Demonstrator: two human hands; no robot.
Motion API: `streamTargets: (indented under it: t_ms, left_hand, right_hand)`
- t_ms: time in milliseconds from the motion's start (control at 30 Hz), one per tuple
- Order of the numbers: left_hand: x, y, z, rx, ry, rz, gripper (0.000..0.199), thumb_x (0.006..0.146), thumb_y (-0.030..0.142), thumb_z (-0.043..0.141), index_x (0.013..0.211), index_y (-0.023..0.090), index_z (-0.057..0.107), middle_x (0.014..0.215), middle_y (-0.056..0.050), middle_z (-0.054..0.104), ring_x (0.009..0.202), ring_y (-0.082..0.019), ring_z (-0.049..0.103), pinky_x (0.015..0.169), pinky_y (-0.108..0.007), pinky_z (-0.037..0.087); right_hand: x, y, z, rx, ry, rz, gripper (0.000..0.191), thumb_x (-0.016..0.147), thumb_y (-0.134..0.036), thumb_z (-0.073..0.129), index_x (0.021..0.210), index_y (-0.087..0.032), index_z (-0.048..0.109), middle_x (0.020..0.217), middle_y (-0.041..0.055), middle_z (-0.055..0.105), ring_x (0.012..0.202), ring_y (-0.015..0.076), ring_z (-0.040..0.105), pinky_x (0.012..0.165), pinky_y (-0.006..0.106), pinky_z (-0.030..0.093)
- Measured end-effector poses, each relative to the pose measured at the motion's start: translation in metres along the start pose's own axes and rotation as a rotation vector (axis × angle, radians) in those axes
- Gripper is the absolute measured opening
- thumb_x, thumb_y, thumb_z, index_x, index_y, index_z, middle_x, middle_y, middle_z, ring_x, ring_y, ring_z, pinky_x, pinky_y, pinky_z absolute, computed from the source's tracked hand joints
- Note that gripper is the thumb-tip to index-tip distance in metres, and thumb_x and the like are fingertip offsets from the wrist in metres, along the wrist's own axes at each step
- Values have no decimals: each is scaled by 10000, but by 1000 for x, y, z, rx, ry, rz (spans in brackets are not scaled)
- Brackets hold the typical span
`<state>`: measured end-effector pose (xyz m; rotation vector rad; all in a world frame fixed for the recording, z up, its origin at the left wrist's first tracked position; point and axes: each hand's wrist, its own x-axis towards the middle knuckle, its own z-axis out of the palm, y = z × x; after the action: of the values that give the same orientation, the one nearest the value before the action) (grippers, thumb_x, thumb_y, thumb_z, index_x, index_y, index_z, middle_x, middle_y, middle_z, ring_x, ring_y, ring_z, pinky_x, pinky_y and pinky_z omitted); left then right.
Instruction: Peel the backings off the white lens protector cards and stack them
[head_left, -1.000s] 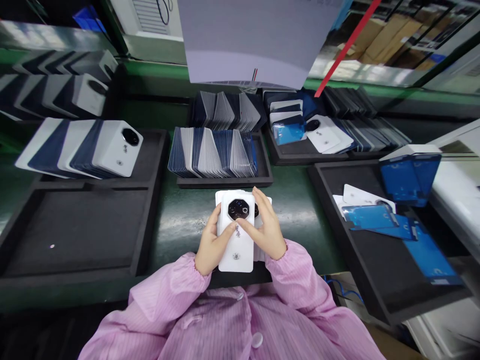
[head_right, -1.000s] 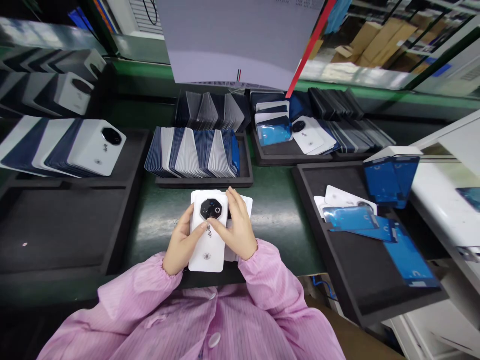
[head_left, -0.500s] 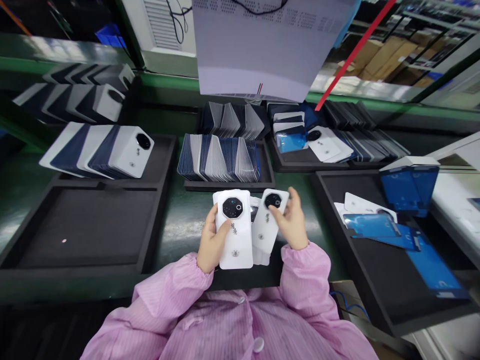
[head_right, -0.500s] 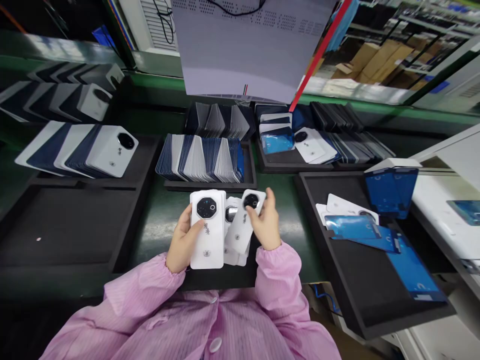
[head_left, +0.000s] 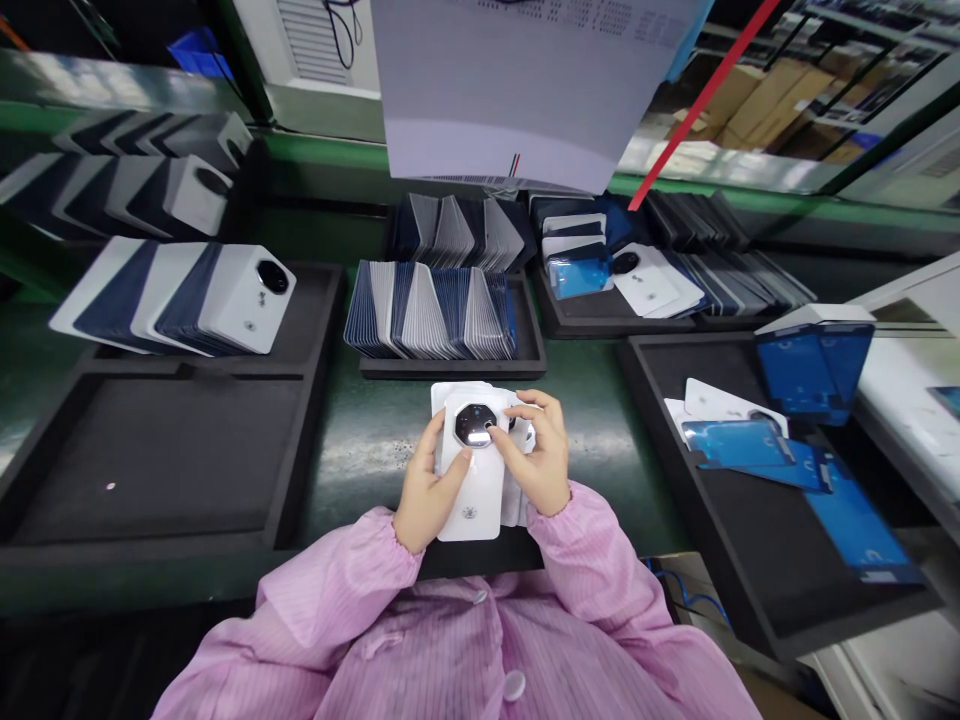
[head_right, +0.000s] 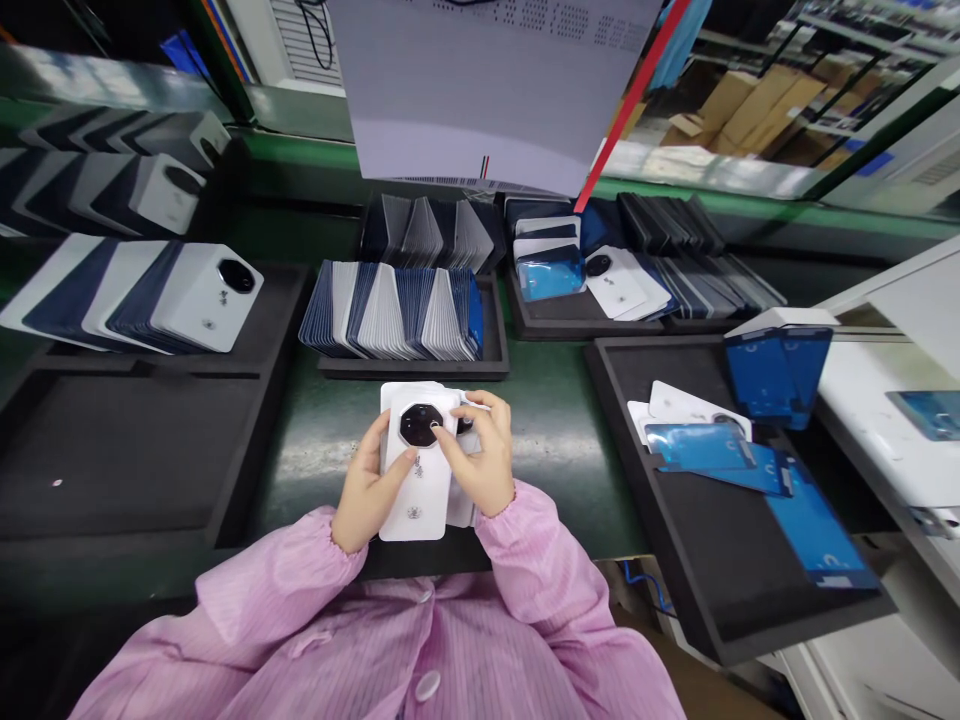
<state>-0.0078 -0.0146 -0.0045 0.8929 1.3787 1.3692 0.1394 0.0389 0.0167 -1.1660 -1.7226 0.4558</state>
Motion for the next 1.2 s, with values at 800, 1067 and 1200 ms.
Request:
streamTargets:
  t_ms: [800, 1067, 1200]
  left_hand:
    - [0, -5, 0, 130, -8, 157, 520, 854, 308, 621, 1348, 213, 486, 1372, -99, 569, 1287, -247, 520, 1082, -385, 414]
    - [2, -1, -3, 83, 3, 122, 532, 842, 312, 629, 1344, 208, 485, 1373, -108, 568, 1280, -254, 527, 1085, -394, 408]
    - [2, -2, -4, 93, 5, 145, 535, 839, 312, 631, 1345, 217, 485, 1370, -104, 572, 1273, -250, 536, 1074, -387, 419]
  right_hand:
    - [-9, -6, 6, 1, -53, -333, 140, 818, -90, 589, 829, -230, 583, 1001, 52, 675, 1151, 259, 560, 958, 496, 453]
    - [-11, -4, 11, 233, -112, -541, 399, 770, 1, 605, 1089, -219, 511, 818, 22, 746, 779, 175, 730, 895, 430, 523]
    - [-11, -4, 10, 265, -131, -568, 459, 766, 5, 609, 1160, -211, 514, 814, 37, 750, 758, 180, 733, 832, 402, 561]
